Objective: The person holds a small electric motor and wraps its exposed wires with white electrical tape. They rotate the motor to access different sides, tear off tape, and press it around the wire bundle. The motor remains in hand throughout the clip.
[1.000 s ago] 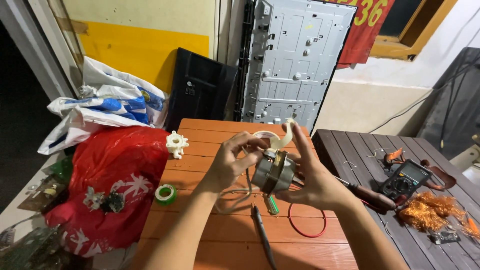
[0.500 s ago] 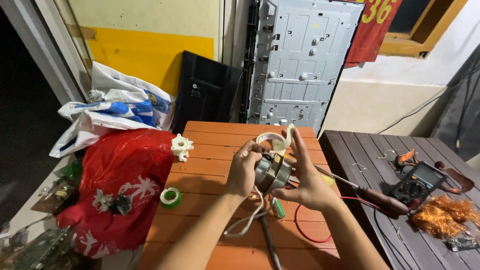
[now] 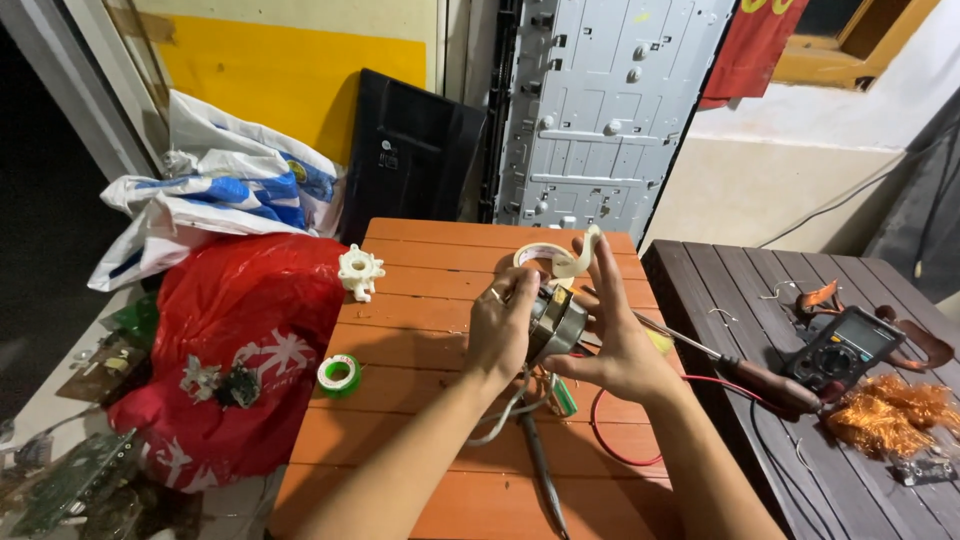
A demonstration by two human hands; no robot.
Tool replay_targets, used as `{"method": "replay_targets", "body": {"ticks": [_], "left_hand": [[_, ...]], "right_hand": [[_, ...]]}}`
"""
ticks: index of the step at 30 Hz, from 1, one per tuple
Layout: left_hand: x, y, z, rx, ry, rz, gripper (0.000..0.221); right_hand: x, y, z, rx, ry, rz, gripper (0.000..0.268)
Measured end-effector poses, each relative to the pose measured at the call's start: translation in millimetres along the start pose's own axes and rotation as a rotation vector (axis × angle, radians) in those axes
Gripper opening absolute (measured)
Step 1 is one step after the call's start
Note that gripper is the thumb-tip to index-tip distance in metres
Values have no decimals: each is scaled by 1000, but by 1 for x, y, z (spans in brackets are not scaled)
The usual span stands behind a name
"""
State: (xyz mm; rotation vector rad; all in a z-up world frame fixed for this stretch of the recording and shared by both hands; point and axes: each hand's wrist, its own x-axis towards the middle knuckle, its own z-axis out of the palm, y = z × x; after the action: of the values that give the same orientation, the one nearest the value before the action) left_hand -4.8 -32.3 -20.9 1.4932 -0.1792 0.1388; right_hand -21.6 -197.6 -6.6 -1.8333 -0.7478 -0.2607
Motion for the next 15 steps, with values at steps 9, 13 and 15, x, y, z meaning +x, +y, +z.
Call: {"method": "replay_targets", "body": {"ticks": [9,13,15], "left_hand": [[-6,-5,6,-126,83,-3,38],[-2,-22,12,-123,88,80,38],[-5,-16,10,-67,74,101,40]], "right_hand": [[-1,7,-8,173,154,-34,116],[1,-20,-15,255,483,7,48],[0,-18,-26,397,622,92,28]]}}
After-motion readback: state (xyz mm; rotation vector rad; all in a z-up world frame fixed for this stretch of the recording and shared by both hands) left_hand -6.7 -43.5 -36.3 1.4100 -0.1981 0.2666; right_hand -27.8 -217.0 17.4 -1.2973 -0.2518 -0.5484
